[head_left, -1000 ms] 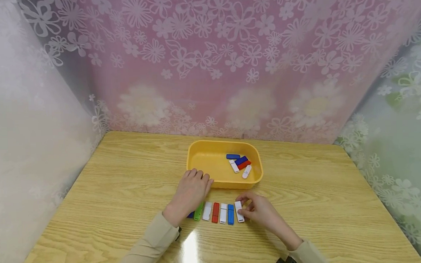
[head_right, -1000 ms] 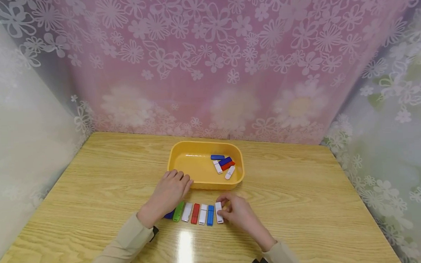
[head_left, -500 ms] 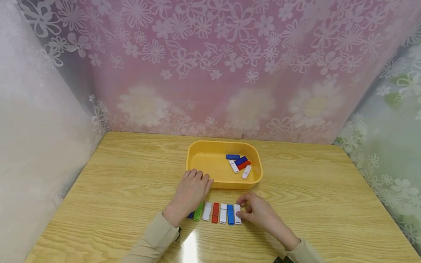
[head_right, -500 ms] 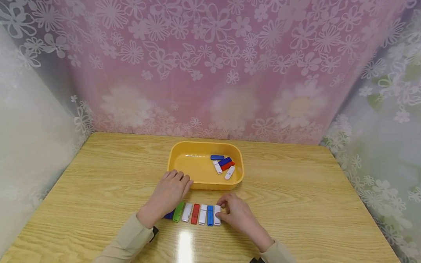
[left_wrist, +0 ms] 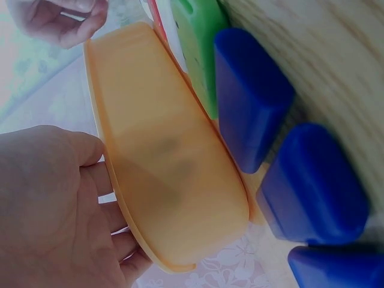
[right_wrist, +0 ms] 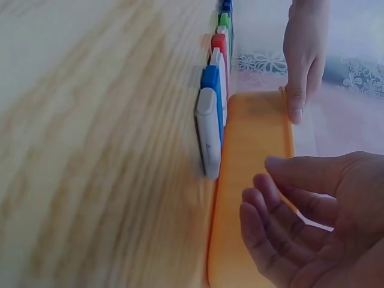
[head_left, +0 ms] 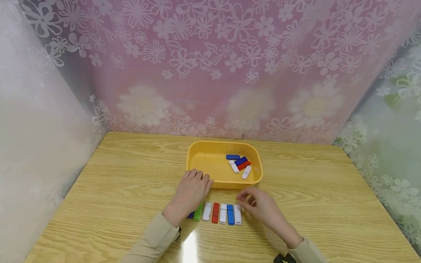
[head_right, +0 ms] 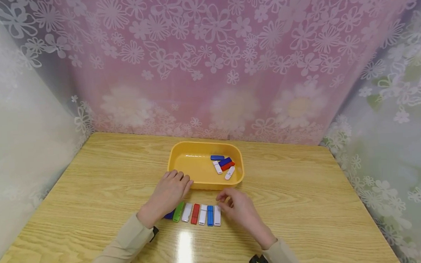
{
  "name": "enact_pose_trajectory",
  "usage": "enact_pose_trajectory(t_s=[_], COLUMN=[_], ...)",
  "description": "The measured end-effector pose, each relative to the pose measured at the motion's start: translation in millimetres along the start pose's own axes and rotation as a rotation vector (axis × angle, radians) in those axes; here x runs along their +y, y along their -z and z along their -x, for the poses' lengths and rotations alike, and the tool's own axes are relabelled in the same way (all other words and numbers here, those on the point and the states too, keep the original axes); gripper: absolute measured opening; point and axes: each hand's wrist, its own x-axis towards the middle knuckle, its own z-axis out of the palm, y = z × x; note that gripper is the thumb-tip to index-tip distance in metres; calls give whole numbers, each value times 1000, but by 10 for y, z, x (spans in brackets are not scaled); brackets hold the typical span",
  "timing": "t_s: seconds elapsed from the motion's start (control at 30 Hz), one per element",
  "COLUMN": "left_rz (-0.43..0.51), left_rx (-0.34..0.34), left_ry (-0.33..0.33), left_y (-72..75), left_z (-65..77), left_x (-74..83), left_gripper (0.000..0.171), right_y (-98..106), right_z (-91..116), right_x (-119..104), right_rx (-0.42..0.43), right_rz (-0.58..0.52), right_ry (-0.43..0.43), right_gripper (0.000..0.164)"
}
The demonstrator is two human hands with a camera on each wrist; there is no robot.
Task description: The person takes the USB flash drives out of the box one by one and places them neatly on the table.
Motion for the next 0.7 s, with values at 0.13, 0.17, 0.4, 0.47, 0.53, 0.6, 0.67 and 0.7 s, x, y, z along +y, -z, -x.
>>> enact_pose_trajectory(t_s=[0.13, 0.17, 0.4, 0.47, 0.53, 0.6, 0.67, 0.7], left_rz=[2, -1, -18, -19, -19, -18, -17, -17], left_rx=[4, 7, 11, 4, -4, -12, -18, -20], left_ry=[-3, -5, -8, -4, 1, 6, 9, 11], left_y=[2, 0, -6, -5, -10, -12, -15, -18], left_z=[1, 1, 3, 1, -3, -6, -9, -9], left_x=[-1, -2, -2, -1, -1, -1, -1, -1], left_gripper=[30, 30, 30, 30, 30, 30, 30, 30], right_y=[30, 43, 187, 229, 260, 277, 278, 275], right_z=[-30, -42, -216, -306, -406, -515, -621, -673], right_x=[-15, -25, -103, -116, -112, -93, -67, -55], right_rx=[46, 60, 209, 243, 265, 267, 257, 247], right_rz=[-7, -10, 6, 24, 52, 82, 114, 131], right_ry=[70, 87, 214, 249, 269, 271, 248, 233], right_gripper=[10, 10, 12, 13, 13, 14, 15, 16])
